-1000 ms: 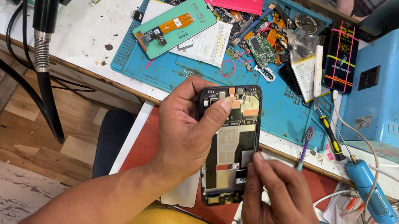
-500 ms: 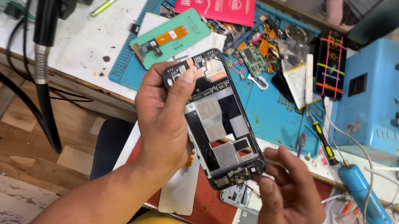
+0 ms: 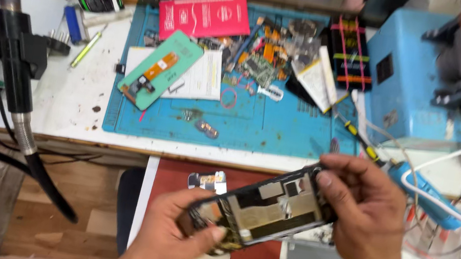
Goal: The person aligns and connects internal components to a mobile phone chassis by hand, then positions a new screen and presses down on the internal connectors to secure them.
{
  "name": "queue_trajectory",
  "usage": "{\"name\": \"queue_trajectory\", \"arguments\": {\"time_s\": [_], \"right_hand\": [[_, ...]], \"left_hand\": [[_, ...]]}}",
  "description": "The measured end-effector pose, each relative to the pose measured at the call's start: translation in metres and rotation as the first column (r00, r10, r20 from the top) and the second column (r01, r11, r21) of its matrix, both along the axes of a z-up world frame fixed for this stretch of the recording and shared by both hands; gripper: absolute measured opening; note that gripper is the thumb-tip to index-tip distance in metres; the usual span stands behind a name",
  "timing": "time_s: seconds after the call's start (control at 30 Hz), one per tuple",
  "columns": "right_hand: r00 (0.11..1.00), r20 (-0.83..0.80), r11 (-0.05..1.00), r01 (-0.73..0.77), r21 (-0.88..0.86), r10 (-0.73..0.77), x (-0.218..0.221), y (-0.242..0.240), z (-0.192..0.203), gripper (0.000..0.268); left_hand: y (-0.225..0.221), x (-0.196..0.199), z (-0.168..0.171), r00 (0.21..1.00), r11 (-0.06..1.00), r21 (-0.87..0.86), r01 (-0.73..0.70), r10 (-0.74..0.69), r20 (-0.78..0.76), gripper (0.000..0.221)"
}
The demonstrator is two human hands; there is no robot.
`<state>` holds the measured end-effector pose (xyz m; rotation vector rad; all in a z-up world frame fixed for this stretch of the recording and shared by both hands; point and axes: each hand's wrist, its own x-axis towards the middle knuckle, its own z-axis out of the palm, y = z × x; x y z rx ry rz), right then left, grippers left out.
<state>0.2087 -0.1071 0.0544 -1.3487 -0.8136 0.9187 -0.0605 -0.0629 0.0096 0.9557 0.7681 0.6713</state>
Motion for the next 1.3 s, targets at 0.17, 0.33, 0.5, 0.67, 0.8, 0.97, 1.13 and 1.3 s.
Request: {"name": "queue_trajectory", "arguments": {"time_s": [0.17,0.33,0.5,0.67,0.8,0.97,1.13,1.3], "right_hand": [[0.937,-0.35,0.989,0.05,0.142,0.003,-0.032,0.003,0.01,0.056],[0.939,-0.341,0.999,-0.04,-0.003,0.037,-0.065,-0.008,-0.017,0.056],[0.946,-0.293,0.989,-0.148,-0.018,0.136,-0.051,-0.012,-0.031,0.041],[0.963,-0.224,0.988,-0.154,-0.007,0.148,-0.044,-0.005,-0.022,0.063],[0.962,-0.187,0.98,-0.197,0.021,0.197,-0.038,-0.008,-0.016,0.07],[0.975,-0.11,0.966,-0.208,-0.154,0.192,-0.038,-0.013,-0.015,0.075],[0.964,-0.127,0.961,-0.25,-0.117,0.235,-0.036,-0.019,-0.027,0.077],[0.961,-0.182,0.954,-0.241,-0.179,0.209,-0.031,-0.029,-0.041,0.081]], "left_hand": [[-0.023,0.032,-0.004,0.973,0.978,-0.011,-0.206,0.206,0.101,0.028],[-0.026,0.064,0.006,0.887,0.932,-0.133,-0.336,0.361,0.287,0.023],[-0.021,0.073,0.017,0.878,0.926,-0.199,-0.319,0.368,0.306,0.023],[-0.015,0.065,0.011,0.907,0.959,-0.114,-0.261,0.284,0.312,0.023],[-0.005,0.052,0.007,0.938,0.97,-0.049,-0.236,0.241,0.249,0.028],[0.007,0.048,0.004,0.949,0.966,0.051,-0.254,0.238,0.205,0.022],[0.008,0.048,-0.002,0.958,0.953,0.123,-0.279,0.267,0.102,0.021],[0.013,0.045,0.003,0.954,0.967,0.059,-0.248,0.234,0.185,0.021]]}}
